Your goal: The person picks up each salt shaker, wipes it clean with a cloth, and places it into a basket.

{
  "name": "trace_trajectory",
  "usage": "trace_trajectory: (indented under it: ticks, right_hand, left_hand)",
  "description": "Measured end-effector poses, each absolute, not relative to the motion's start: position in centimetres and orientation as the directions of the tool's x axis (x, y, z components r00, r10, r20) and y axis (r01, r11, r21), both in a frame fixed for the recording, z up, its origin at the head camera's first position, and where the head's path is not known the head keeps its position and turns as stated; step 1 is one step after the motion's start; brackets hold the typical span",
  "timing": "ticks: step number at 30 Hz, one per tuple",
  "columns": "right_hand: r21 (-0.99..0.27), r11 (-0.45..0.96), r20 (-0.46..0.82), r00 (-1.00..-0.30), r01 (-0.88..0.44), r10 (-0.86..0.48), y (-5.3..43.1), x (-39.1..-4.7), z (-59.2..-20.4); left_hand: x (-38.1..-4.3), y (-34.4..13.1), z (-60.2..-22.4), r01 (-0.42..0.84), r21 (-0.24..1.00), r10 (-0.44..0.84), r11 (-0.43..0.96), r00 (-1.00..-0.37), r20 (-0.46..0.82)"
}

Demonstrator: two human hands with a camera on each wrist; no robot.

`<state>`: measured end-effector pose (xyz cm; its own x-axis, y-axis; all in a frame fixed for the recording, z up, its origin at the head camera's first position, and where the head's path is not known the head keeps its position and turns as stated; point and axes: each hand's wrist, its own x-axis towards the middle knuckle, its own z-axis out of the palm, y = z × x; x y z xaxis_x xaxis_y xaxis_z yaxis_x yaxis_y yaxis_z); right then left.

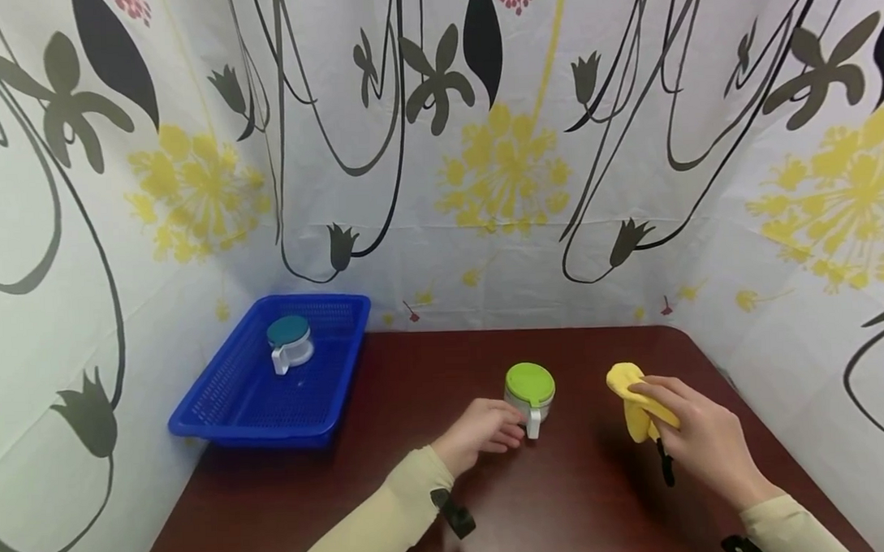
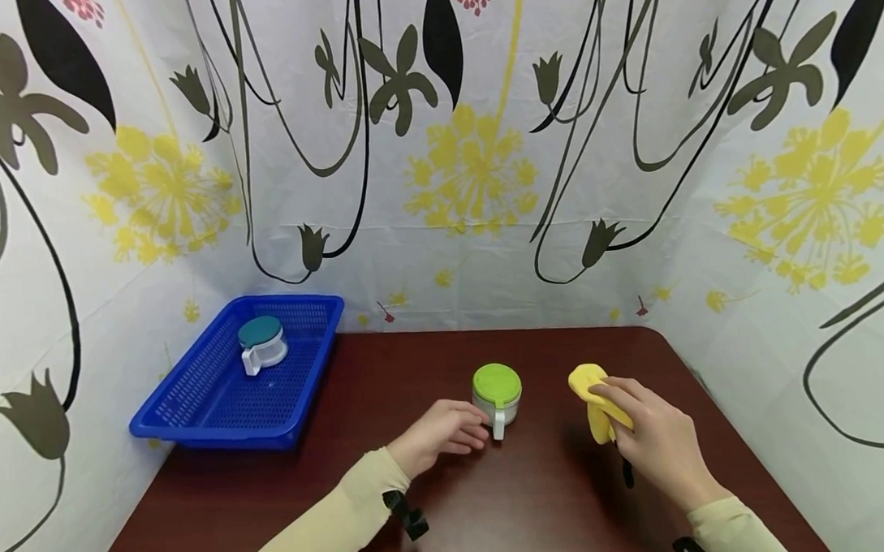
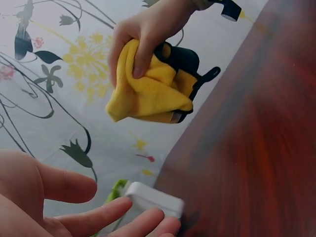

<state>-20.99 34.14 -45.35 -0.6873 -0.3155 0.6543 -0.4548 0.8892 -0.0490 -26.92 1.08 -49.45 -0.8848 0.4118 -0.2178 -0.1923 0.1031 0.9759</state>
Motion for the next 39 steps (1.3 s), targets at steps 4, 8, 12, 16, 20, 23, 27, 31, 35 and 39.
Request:
trace_trajectory:
  ticks: [4, 8, 12, 16, 20, 23, 27, 31, 35, 39]
  right_hand:
    - [-0.064, 0.888, 0.649, -0.695, -0.456, -0.310, 33.9, -20.9, -45.9]
    - [-0.065, 0.884, 0.654, -0.689, -0.464, -0.313, 33.9, -21.1, -46.3]
    - [-0.062, 0.882, 0.657, -0.684, -0.466, -0.315, 33.8, -21.1, -46.3]
    - [-0.063, 0.885, 0.657, -0.687, -0.461, -0.311, 33.8, -21.0, -46.3]
    - [-0.068, 0.886, 0.656, -0.689, -0.459, -0.307, 33.6, -21.0, -46.4]
    - [-0.074, 0.885, 0.656, -0.690, -0.460, -0.304, 33.6, -21.0, -46.5]
    - [-0.076, 0.883, 0.662, -0.686, -0.463, -0.302, 33.4, -21.1, -46.6]
    - [-0.077, 0.885, 0.661, -0.688, -0.460, -0.300, 33.3, -21.1, -46.8]
    - [-0.083, 0.885, 0.663, -0.689, -0.458, -0.295, 33.2, -21.0, -47.0]
    - [-0.088, 0.882, 0.662, -0.689, -0.463, -0.296, 33.1, -21.1, -47.1]
  left_hand:
    - [-26.6, 1.9, -50.2, -0.233, 0.967, 0.393, 0.101, -0.884, -0.254]
    - [-26.6, 2.3, -50.3, -0.249, 0.965, 0.380, 0.086, -0.887, -0.263]
    - [-26.8, 2.5, -50.1, -0.262, 0.963, 0.383, 0.060, -0.885, -0.264]
    - [-27.0, 2.8, -50.2, -0.285, 0.958, 0.383, 0.027, -0.882, -0.273]
    - [-27.2, 2.9, -50.6, -0.322, 0.947, 0.401, -0.003, -0.868, -0.293]
    - [-27.4, 2.8, -50.8, -0.361, 0.932, 0.443, -0.030, -0.841, -0.312]
    - [-27.7, 2.7, -51.1, -0.402, 0.914, 0.488, -0.055, -0.809, -0.327]
    - [-27.8, 2.8, -51.2, -0.418, 0.907, 0.476, -0.051, -0.808, -0.346]
    - [-27.6, 2.8, -51.1, -0.423, 0.906, 0.455, -0.029, -0.812, -0.365]
    - [-27.3, 2.5, -50.7, -0.427, 0.904, 0.449, -0.026, -0.813, -0.372]
